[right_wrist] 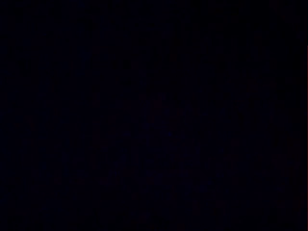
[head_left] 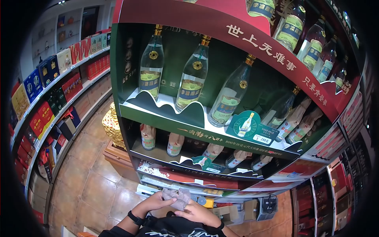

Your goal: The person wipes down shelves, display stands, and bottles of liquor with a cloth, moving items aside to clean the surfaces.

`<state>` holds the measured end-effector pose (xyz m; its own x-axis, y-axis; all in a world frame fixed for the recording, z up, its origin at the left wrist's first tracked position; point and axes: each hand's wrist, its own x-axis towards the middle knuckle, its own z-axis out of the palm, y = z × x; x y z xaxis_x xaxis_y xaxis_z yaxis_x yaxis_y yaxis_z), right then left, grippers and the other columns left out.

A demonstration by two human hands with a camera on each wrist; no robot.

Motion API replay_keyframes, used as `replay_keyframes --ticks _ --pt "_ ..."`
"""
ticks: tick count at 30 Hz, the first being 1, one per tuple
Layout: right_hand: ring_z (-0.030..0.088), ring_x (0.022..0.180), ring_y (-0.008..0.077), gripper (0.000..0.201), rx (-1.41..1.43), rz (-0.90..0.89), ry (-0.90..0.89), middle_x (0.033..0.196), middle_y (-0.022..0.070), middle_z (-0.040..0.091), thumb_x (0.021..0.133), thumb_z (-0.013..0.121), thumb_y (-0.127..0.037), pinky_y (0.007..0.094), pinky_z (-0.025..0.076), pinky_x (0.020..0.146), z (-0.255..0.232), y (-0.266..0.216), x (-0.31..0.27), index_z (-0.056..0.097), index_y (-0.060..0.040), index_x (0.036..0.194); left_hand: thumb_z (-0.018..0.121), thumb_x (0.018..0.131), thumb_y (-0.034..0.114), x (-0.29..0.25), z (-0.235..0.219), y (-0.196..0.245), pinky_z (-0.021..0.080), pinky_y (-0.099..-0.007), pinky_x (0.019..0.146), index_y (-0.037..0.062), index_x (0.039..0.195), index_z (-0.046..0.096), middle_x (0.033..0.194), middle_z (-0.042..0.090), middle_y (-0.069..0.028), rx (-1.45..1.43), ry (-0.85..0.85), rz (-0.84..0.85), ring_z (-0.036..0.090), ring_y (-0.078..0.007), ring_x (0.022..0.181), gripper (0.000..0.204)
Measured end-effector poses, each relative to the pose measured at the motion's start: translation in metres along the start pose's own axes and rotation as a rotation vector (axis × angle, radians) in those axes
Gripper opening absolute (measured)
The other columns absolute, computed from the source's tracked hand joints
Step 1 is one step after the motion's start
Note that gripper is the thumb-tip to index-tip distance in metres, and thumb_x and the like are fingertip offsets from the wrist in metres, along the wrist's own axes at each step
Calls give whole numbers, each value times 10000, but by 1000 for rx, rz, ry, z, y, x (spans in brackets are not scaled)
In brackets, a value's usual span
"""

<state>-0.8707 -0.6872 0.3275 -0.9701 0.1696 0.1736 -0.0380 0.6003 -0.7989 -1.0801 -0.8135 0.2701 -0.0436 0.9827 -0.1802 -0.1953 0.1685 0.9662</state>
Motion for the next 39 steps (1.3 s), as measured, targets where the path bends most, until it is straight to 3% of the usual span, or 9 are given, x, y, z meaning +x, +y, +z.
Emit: replay_keyframes --ticks 4,7,10,13,16,25,28,31,39 --pt "689 952 392 492 15 174 -57 1237 259 646 999 716 -398 393 546 839 -11 -12 2 713 62 825 684 1030 186 5 2 -2 466 -301 1040 15 1327 648 1238 684 -28 62 -15 39 595 -121 1167 345" --pt "690 868 401 483 -84 175 -78 1136 263 666 989 726 -392 403 551 803 2 23 -6 706 60 822 643 1044 169 11 -3 -15 466 -307 1040 10 1385 585 1276 657 -53 154 -84 43 580 -129 1185 380" --pt "681 994 440 487 -182 221 -44 1150 281 668 983 713 -419 411 557 874 3 27 -8 727 57 880 580 1070 211 17 1 -26 488 -318 1004 19 1386 556 1225 666 -88 242 -62 106 608 -159 1130 370" --pt "689 910 437 444 -236 -58 201 1058 258 678 979 714 -388 440 562 819 2 27 0 723 46 889 525 1090 247 20 2 -17 490 -328 991 21 1369 554 1209 667 -100 300 -132 29 617 -178 1110 360" --pt "683 854 443 396 -196 49 229 1009 254 673 971 717 -355 471 562 773 -7 6 4 715 33 889 484 1100 315 24 1 -15 495 -334 967 25 1356 548 1175 673 -121 402 -181 4 629 -201 1086 392" --pt "685 887 458 405 -267 145 179 1101 277 672 991 684 -377 482 567 784 6 39 2 717 19 912 569 1006 402 21 -3 11 528 -405 922 4 1273 552 1151 700 -230 561 -254 -213 688 -344 1041 479" --pt "681 929 467 444 -203 207 53 1182 306 651 1018 648 -404 470 563 829 -3 19 8 720 30 952 664 969 352 25 -9 -5 546 -335 753 5 1298 572 1027 712 -124 583 -250 -84 677 -209 841 487" --pt "672 983 473 476 -218 283 -50 1265 317 624 1043 609 -423 462 555 870 -2 18 13 718 37 993 697 954 330 21 -11 1 544 -339 736 11 1252 592 997 719 -122 612 -244 -51 685 -214 830 449" --pt "668 930 462 470 -172 182 -43 1148 298 630 1051 594 -426 470 552 831 5 28 23 692 31 1004 644 993 343 17 -18 -16 558 -367 797 11 1248 630 1004 752 -164 611 -242 -145 715 -257 880 418"
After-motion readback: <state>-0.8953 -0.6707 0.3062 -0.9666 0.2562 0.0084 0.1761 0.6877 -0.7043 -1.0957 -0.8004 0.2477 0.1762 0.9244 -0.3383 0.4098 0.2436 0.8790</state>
